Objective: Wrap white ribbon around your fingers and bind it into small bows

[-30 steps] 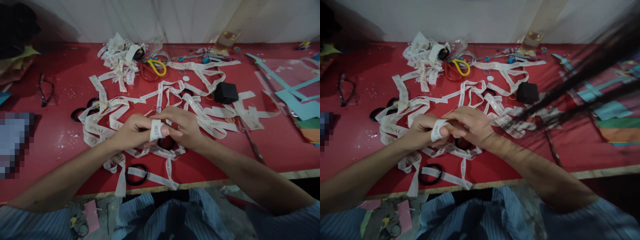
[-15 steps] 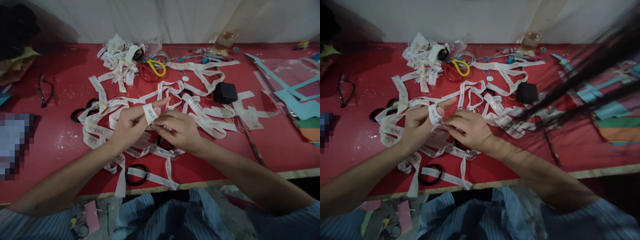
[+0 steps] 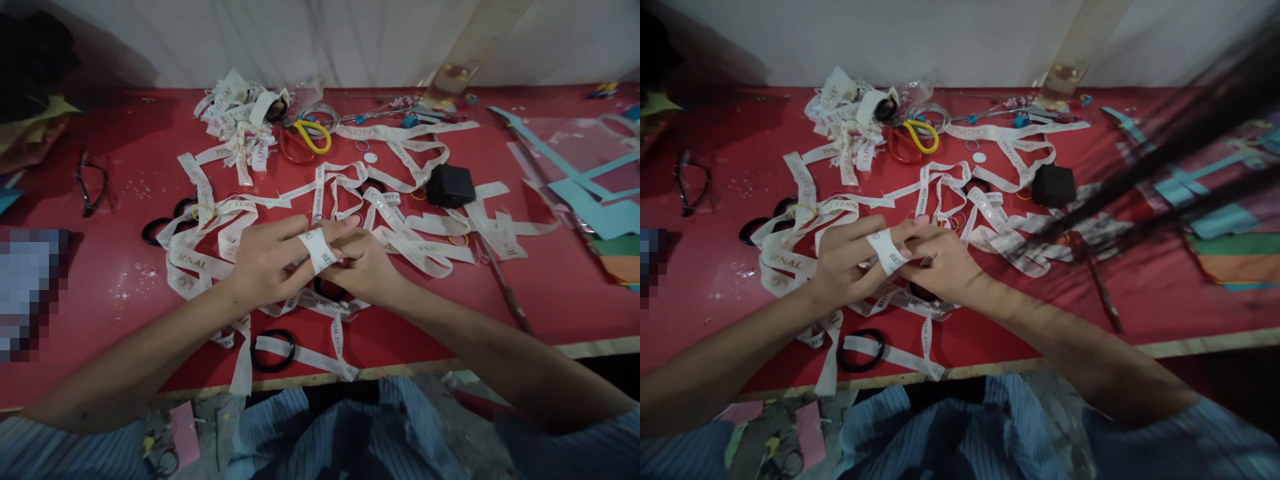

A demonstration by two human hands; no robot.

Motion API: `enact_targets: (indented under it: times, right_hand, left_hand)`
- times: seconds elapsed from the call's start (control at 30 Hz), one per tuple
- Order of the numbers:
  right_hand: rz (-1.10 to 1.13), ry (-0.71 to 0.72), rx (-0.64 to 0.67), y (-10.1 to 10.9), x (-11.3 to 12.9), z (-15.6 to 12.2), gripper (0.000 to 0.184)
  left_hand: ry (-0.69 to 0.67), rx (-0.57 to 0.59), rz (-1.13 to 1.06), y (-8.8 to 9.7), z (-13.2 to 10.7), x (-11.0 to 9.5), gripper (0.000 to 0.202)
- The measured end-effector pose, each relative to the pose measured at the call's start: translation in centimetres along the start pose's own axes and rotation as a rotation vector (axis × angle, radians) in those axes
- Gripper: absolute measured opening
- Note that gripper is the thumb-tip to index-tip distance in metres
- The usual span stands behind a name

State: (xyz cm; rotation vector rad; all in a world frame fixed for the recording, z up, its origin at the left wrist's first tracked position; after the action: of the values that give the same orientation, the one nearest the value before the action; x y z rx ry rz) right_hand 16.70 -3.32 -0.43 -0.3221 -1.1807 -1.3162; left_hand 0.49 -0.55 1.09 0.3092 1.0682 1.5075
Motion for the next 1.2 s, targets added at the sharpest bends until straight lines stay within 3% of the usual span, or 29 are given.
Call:
enact_targets:
  times: [0.13,0.4,0.67,0.8,1.03,1.2]
  right_hand:
    - [0.19,-0.244,0.024,-0.3,0.8,0.2,0.02]
    - [0.384,-0.365,0.063,-0.1,1.1,0.6,0.017]
    - [0.411,-0.348,0.012,0.1,0.9,0.8,0.026]
    - [0.393,-0.35,0.073,0.0,0.8,0.8,0.022]
    - [0.198,-0.336,0.08,-0.3,0.5,0.2,0.018]
    - [0.082,-0.198,0.049,-0.4,0.1,-0.1,0.014]
  left_hand:
    - [-0.066,0.013,0.052,-0.2,0.0,0.2,0.038]
    - [-0.038,0.031,0.051,-0.1,-0.1,0.4,0.039]
    - [-0.068,0.018,0.111,-0.3,-0.2,0.6,0.033]
    - [-0.057,0.016,0.08,-0.3,-0.2,0.6,0.032]
    - [0.024,-0.049,-0.041,-0.2,-0.2,0.7,0.029]
    - [0.088,-0.108,-0.155,0.1,-0.1,0.6,0.027]
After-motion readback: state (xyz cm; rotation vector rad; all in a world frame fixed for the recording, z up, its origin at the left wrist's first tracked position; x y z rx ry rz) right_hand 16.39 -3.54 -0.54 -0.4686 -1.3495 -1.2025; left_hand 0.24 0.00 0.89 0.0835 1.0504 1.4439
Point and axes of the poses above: each hand's wrist, its own z-axis towards the middle knuckle, its own y-axis out of the back of the hand, x = y × z, the point moved 1 cm from there along z, towards the middle knuckle, and after that the axes turned 11 degrees about x, right-handed, at the moved point
